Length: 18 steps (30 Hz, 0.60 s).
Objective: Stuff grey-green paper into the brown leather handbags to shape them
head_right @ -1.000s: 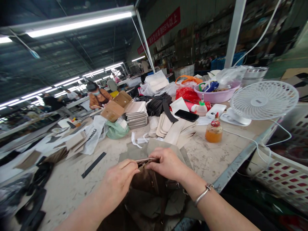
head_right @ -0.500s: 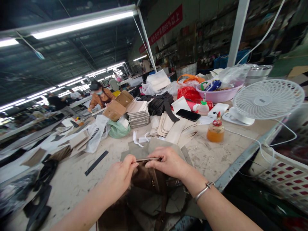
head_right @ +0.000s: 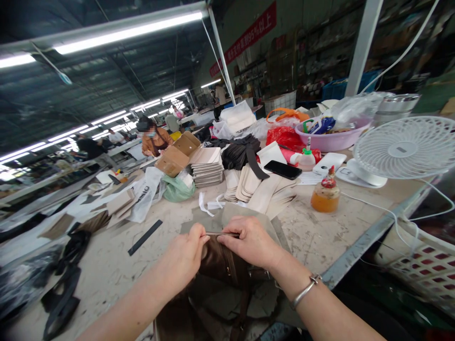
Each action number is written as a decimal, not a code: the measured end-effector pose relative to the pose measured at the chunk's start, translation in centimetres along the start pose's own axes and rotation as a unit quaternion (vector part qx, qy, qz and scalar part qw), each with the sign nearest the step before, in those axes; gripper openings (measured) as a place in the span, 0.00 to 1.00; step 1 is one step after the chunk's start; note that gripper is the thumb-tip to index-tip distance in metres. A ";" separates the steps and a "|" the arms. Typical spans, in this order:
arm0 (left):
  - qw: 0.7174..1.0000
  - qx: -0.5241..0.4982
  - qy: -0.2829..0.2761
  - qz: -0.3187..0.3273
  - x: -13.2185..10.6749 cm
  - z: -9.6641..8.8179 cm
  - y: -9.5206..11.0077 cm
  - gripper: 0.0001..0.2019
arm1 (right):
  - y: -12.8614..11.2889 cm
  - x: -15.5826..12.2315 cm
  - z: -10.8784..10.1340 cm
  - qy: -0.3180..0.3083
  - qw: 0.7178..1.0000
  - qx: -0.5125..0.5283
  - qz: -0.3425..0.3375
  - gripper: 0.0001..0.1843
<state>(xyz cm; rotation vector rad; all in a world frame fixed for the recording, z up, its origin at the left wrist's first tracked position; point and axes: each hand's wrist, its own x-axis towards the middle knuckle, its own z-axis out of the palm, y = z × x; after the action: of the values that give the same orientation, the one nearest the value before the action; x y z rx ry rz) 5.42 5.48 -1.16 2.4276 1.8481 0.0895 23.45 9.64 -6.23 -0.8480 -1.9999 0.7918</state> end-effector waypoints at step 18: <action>1.000 -0.014 0.011 -0.005 -0.3 -0.4 -0.4 0.08 | -1.2 0.3 1.0 0.003 0.994 -0.111 -0.008 0.13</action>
<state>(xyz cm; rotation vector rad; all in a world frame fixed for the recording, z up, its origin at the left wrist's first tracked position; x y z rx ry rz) 4.92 5.27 -0.75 2.4076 1.8562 0.1400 22.17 8.98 -5.62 -0.9587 -2.1132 0.5626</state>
